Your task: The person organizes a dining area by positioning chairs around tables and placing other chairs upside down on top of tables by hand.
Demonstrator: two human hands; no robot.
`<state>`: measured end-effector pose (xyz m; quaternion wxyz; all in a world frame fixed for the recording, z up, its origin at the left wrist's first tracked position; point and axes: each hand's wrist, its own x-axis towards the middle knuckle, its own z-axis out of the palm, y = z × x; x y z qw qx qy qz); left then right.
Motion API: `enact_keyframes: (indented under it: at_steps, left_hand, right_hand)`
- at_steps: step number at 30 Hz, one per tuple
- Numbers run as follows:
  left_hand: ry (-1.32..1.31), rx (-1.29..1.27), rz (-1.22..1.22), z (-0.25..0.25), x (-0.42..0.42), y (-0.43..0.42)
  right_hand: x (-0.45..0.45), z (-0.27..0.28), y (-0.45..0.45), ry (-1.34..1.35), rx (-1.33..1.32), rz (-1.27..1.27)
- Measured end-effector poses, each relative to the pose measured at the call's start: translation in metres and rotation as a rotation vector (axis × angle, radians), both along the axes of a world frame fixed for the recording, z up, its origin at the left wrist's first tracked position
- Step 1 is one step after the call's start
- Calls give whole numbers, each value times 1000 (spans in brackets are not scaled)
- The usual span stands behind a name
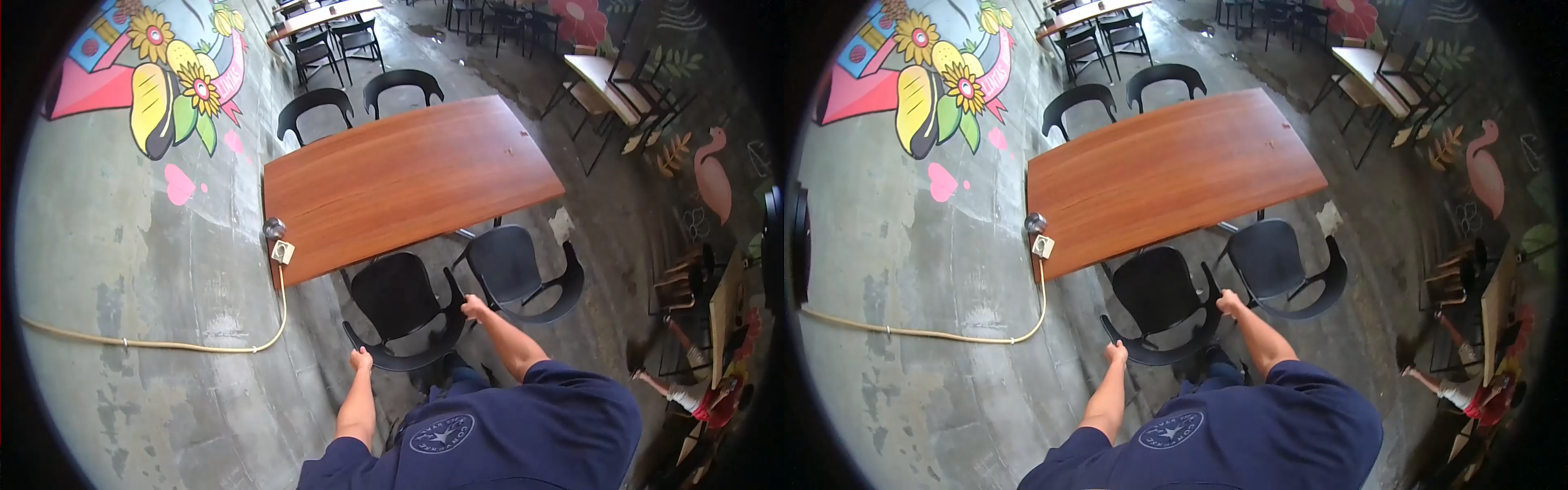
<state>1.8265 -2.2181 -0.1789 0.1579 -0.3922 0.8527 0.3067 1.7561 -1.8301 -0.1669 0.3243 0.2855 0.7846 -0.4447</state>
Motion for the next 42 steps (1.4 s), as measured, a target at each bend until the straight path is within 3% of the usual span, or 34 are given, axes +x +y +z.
enact_keyframes:
  at_steps: [3, 4, 5, 6, 8, 10, 11, 12, 14, 15, 20, 24, 26, 28, 30, 34, 36, 37, 38, 40, 42]
  left_hand:
    - [138, 173, 144, -20, 15, -7]
    - [128, 177, 188, -6, 18, 0]
    - [34, 308, 290, 0, 22, 2]
    - [34, 328, 244, -35, 33, -5]
    - [-123, 538, 345, 5, 50, 24]
    - [-376, 647, 67, 35, 70, 46]
    - [-410, 654, 95, 28, 76, 57]
    - [-325, 770, 170, -4, 83, 63]
    - [-132, 833, 315, 11, 87, 84]
    - [54, 844, 269, -18, 83, 83]
    - [122, 544, 361, 41, 88, 99]
    - [94, 270, 344, 30, 92, 87]
    - [86, 153, 497, 16, 94, 84]
    - [120, 111, 449, 11, 102, 80]
    - [165, -335, 236, 44, 118, 103]
    - [245, -370, 213, 51, 131, 178]
    - [421, -237, -48, 32, 135, 245]
    - [369, 66, -84, 27, 135, 288]
    - [305, 371, -113, 26, 139, 334]
    - [55, 806, -412, 26, 149, 430]
    - [-239, 1140, -461, 48, 157, 521]
  right_hand:
    - [11, 36, -9, -9, 2, -1]
    - [16, 32, -11, -14, 131, 132]
    - [27, -5, -1, 116, 173, 379]
    - [36, 3, -2, 146, 185, 371]
    - [54, 29, -7, -138, -271, -89]
    - [80, 27, 3, -129, -406, -82]
    - [95, 30, 8, -109, -409, -96]
    - [111, 37, 13, -80, -396, -163]
    - [140, 39, 25, -33, -385, -259]
    - [160, 38, 34, -40, -359, -273]
    - [271, 40, 84, -75, -279, -461]
    - [374, 14, 119, -158, -287, -685]
    - [414, 15, 126, -142, -273, -764]
    - [449, 9, 138, -270, -295, -869]
    - [471, 13, 149, -259, -296, -928]
    - [492, -2, 195, -144, -347, -1047]
    - [495, 0, 228, -32, -377, -1069]
    - [495, -1, 246, 14, -399, -1062]
    - [496, -2, 265, 60, -415, -1053]
    - [488, 11, 311, 77, -465, -1038]
    - [477, 32, 359, 135, -441, -898]
